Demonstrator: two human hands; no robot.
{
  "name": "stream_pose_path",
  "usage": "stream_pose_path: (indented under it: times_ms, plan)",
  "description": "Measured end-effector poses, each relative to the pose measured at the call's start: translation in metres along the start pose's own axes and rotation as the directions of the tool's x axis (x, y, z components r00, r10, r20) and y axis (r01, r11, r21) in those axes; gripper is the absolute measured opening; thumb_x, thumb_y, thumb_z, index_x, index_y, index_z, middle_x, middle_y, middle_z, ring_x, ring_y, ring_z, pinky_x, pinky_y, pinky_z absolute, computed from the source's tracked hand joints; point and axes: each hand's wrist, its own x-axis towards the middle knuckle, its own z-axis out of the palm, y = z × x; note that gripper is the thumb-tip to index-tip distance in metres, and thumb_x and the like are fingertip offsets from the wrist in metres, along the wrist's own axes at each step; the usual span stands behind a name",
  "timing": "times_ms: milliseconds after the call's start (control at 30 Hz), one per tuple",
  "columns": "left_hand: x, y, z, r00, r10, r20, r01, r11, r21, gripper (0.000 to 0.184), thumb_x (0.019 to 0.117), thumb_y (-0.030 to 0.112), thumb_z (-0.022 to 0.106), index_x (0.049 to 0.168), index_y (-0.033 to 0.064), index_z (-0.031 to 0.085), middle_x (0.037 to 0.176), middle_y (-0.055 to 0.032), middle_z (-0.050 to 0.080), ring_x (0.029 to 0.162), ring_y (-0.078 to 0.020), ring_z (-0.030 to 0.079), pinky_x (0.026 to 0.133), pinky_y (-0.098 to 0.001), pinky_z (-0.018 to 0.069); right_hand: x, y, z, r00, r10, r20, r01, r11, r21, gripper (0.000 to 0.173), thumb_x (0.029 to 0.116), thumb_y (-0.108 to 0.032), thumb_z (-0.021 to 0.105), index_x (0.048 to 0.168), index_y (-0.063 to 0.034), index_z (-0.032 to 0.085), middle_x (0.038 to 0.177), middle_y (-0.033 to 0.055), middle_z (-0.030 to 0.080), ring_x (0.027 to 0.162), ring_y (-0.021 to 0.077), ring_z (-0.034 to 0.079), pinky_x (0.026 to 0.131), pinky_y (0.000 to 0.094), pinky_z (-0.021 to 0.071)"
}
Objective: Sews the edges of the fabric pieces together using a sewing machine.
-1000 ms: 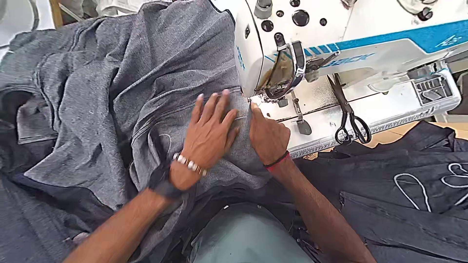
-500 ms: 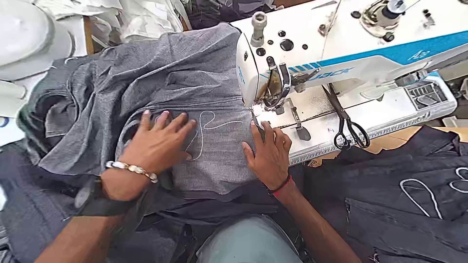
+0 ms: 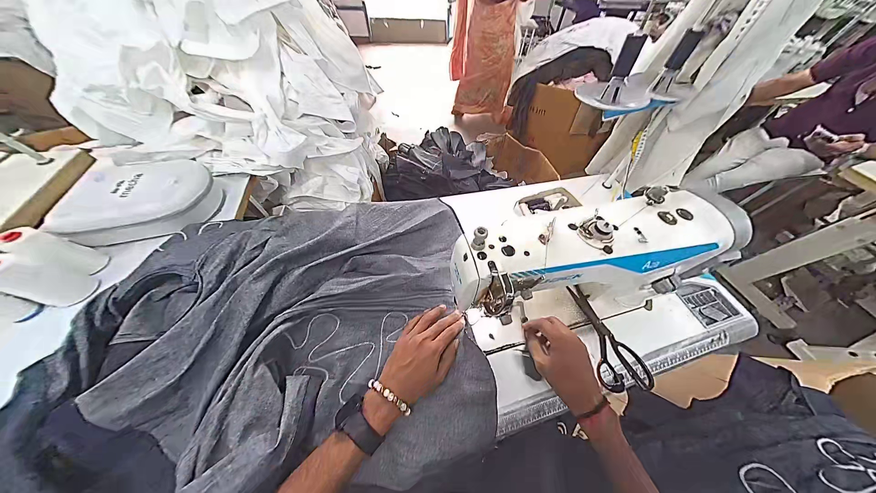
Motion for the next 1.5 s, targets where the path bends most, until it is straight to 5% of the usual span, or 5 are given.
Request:
stream_pose_path:
  times_ms: [300,600,1000,1267,1500]
  plan:
    - [0.003,-0.013,-0.012,0.992,0.086,0.088,-0.081,0.995,-0.061,0.041,0.1068,0.030,0.043,0.142,0.0213,0.063,0.151,0.0049,0.056,0.147,-0.0186,0.043,0.119,-0.0424,0.0374,-0.003,-0.062,0.053,0.988,-0.020,-0.156,0.023,0.999,0.022,0.017,0.0957,-0.027,0.068,0.105,-0.0159,0.077,0.102,0.0092,0.068,0.094,0.0269,0.068,0.074,0.0443,0.0583]
    - [0.018,-0.039,-0.024,0.948,0.262,0.180,-0.250,0.964,-0.090,0.042,0.1063,0.034,0.042,0.143,0.0299,0.062,0.150,0.0060,0.056,0.142,-0.0210,0.046,0.115,-0.0456,0.0365,-0.034,-0.079,0.059,0.947,-0.302,-0.109,0.305,0.952,0.006,0.038,0.0957,-0.009,0.050,0.121,-0.0244,0.075,0.138,-0.0106,0.067,0.134,0.0149,0.055,0.105,0.0438,0.0422]
    - [0.014,-0.008,-0.018,0.980,0.119,0.159,-0.119,0.993,-0.013,0.043,0.1033,0.046,0.047,0.137,0.0300,0.067,0.147,-0.0039,0.057,0.142,-0.0275,0.045,0.117,-0.0521,0.0327,-0.037,-0.081,0.061,0.968,-0.028,-0.249,0.034,0.999,0.020,0.021,0.0949,-0.019,0.057,0.103,-0.0165,0.077,0.106,-0.0015,0.077,0.095,0.0212,0.067,0.081,0.0439,0.0484]
    - [-0.004,0.012,-0.010,0.993,-0.018,0.115,0.013,0.999,0.041,0.050,0.1013,0.050,0.051,0.140,0.0226,0.064,0.154,-0.0014,0.053,0.146,-0.0264,0.042,0.122,-0.0497,0.0320,0.010,-0.113,0.043,0.982,0.178,0.059,-0.177,0.984,-0.025,0.028,0.0829,-0.030,0.071,0.067,-0.0091,0.063,0.086,0.0130,0.065,0.095,0.0360,0.063,0.081,0.0539,0.0490]
    - [-0.007,0.008,-0.022,0.991,-0.019,0.131,0.017,1.000,0.023,0.043,0.1057,0.047,0.046,0.143,0.0309,0.061,0.154,0.0028,0.053,0.147,-0.0208,0.043,0.123,-0.0450,0.0322,-0.056,-0.121,0.036,0.925,0.319,0.209,-0.381,0.793,0.475,0.053,0.0934,-0.030,0.066,0.136,0.0002,0.058,0.103,0.0175,0.072,0.089,0.0299,0.071,0.077,0.0540,0.0576]
